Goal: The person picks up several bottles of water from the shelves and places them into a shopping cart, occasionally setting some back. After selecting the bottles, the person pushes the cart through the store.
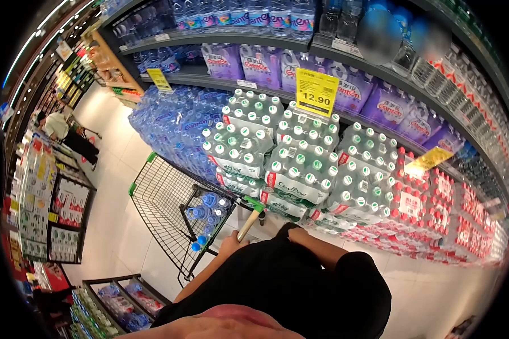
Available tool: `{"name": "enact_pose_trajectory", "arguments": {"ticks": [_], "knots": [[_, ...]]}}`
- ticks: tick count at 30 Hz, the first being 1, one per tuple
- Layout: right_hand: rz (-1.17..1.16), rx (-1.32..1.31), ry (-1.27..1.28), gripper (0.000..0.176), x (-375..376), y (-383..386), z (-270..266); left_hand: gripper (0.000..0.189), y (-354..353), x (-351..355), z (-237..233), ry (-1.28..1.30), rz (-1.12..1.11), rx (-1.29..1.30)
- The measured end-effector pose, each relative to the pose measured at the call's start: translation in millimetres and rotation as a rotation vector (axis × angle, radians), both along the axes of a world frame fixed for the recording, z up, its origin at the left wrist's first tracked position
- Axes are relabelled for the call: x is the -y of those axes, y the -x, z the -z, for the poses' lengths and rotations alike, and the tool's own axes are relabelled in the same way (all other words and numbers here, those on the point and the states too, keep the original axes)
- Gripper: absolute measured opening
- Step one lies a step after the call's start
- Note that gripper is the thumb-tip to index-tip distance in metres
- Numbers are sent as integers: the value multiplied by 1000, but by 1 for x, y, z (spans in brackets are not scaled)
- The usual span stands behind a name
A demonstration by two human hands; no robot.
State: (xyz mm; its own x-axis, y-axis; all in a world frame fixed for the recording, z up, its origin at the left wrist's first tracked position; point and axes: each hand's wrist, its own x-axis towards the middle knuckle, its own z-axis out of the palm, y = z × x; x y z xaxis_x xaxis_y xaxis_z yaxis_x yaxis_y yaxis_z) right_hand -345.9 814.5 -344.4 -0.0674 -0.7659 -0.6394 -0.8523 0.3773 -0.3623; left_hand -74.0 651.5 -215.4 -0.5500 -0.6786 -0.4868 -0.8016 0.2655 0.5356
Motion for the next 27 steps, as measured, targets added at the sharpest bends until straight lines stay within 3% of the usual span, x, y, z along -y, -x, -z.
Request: {"name": "enact_pose_trajectory", "arguments": {"ticks": [3, 5, 7, 8, 10, 13, 15, 20, 24, 27], "knots": [[11, 57, 69, 29, 10, -3, -4, 60, -4, 4, 3, -113, 28, -82], [-90, 28, 51, 30, 22, -2, -41, 59, -3, 12, 4, -156, 42, -130], [-193, -19, 105, 30, 53, -12, -141, 57, -4, 13, 8, -170, 50, -164], [-230, -44, 257, 29, 66, -13, -129, 57, -9, 14, 30, -212, 20, -223], [-233, 328, 584, 21, 103, -27, -170, 53, -9, 20, 52, -340, -20, -247], [-520, 620, 677, 21, 149, -69, -217, 48, -9, 25, 68, -357, -140, -551], [-651, 702, 668, 27, 166, -93, -193, 44, -7, 29, 102, -214, -99, -642], [-786, 732, 608, 45, 196, -105, -161, 44, 7, 36, 93, -302, -214, -583], [-803, 751, 622, 36, 200, -93, -161, 44, 15, 40, 87, -314, -243, -556], [-820, 612, 757, 34, 195, -87, -136, 44, 19, 43, 82, -327, -257, -524]]}}
